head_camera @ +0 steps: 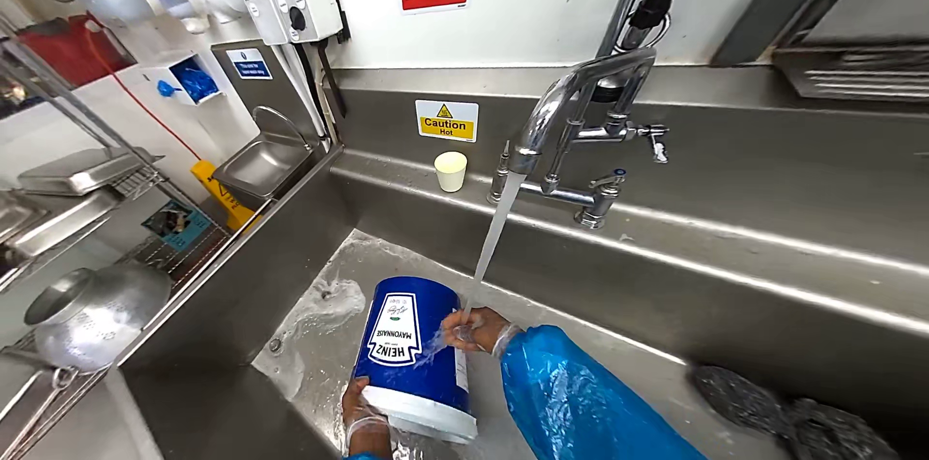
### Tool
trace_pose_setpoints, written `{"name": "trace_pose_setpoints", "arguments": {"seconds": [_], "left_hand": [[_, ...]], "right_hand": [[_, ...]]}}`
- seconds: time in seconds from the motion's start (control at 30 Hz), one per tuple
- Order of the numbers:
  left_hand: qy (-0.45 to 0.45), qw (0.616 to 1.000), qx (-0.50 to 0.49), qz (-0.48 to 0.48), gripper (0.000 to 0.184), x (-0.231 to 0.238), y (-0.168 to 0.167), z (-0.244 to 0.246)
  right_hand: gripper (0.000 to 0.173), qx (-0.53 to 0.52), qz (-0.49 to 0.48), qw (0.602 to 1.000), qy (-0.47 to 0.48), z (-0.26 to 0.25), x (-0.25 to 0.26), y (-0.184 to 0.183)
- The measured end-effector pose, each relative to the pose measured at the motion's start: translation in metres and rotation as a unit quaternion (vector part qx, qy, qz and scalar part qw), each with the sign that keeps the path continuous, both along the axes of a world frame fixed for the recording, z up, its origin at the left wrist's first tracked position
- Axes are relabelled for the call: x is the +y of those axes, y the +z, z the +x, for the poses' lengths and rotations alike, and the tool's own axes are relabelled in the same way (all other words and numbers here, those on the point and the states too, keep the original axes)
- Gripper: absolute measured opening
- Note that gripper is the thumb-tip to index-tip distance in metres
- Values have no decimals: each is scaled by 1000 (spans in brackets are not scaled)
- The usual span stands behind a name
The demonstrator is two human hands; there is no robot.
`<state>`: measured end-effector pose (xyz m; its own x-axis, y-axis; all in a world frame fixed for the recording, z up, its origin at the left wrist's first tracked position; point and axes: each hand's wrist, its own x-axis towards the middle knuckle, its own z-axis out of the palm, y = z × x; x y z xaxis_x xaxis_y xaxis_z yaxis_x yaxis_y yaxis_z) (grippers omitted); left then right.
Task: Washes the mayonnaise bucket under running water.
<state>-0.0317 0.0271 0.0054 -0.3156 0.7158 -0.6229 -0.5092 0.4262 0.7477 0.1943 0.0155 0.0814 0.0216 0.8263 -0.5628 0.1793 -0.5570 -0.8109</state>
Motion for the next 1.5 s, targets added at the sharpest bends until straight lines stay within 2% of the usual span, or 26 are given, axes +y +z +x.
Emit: {"name": "trace_pose_setpoints", "arguments": {"seconds": [0.07,0.2,0.33,0.5,0.67,0.87,1.1,1.2,1.27,1.4,1.5], "left_hand": [[-6,1000,-18,2,27,3,5,4],[11,998,-62,7,28,10,12,7],[37,996,-68,32,24,11,8,-3],[67,995,-51,48,18,9,13,-16],[68,993,-61,69,16,7,9,-28],[20,982,-122,145,37,-7,-4,-58],[-10,963,-181,199,46,-14,-10,-67],[-27,964,-172,199,52,-18,-13,-79],[-52,958,-180,215,48,-18,-16,-90],[-122,942,-211,229,16,-19,-10,-111],[-147,945,-204,209,15,-20,-3,-111]], "right_hand": [[30,3,-6,1000,-24,1,0,-1],[28,1,-10,1000,-11,1,-5,0],[27,17,-26,997,-71,4,-10,-6],[24,-3,-37,999,-28,5,-14,-17],[23,-2,-40,998,-57,4,-11,-14],[22,5,-44,995,-88,11,-13,-17],[23,102,-64,973,-197,6,-14,-22],[25,109,-73,971,-202,4,-16,-22],[29,97,-81,975,-183,6,-20,-19],[27,31,-51,981,-185,21,-32,-28],[25,5,-50,979,-199,33,-40,-38]]}}
